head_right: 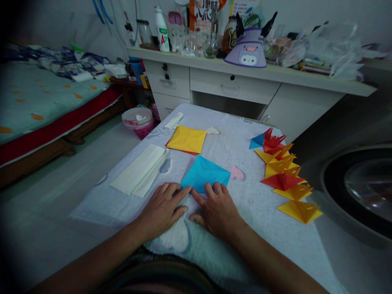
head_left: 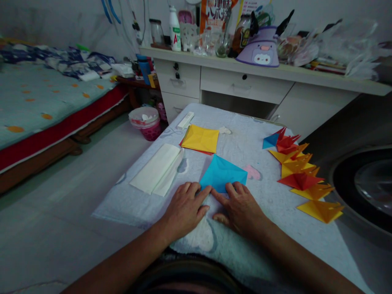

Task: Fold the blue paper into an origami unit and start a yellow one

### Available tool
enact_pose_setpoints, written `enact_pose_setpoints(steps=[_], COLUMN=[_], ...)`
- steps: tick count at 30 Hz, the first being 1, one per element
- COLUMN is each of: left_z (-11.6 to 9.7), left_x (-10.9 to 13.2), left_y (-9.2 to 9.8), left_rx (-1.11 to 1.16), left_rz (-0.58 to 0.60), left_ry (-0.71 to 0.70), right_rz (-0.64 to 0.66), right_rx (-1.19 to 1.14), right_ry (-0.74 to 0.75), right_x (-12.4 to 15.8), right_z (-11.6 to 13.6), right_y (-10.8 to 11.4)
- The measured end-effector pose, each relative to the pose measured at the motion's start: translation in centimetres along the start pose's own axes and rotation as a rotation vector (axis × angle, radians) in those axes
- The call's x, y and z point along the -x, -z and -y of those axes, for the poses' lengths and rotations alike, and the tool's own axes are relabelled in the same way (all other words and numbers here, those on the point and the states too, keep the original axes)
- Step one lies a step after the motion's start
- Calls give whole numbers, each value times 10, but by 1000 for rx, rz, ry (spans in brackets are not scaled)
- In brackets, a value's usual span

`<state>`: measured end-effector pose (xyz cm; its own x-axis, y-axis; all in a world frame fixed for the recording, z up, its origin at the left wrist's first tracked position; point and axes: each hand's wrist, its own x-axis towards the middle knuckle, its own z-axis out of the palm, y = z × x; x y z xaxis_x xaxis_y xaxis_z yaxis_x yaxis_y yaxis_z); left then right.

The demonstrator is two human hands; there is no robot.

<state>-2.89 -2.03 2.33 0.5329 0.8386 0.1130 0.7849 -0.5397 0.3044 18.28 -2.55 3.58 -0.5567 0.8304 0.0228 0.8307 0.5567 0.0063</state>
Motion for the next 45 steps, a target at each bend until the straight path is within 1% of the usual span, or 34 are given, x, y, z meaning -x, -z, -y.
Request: enact_pose_setpoints(steps=[4,10,14,18,21,25,32,41,45], left_z=[1,1,-5,-10,-10,-8,-8,-9,-9], left_x=[-2,1,-2,-8,-11,-11,-6,4,8], left_y=[2,2,0,-4,-6,-4,1,1,2], left_rx=[-20,-33,-32,3,4,-24,-101,-138,-165], left_rz=[25,15,-15,-27,-16,-16,-34,-34,-52], left_ry=[-9,-25,-38,-11,3,-7,-31,24,48], right_rz=[7,19,24,24,9,-20,-32,-33,-20], right_rx=[-50,-125,-110,-83,-78,-65,-73,-71,-80], right_ry=[13,-9,-9,9,20,30,24,10,6], right_x=[3,7,6,5,6,7,7,7,7], right_z=[-4,-11,-9,-8,-8,-9,-10,-10,-9], right_y=[1,2,1,1,0,-1,-5,-5,-5])
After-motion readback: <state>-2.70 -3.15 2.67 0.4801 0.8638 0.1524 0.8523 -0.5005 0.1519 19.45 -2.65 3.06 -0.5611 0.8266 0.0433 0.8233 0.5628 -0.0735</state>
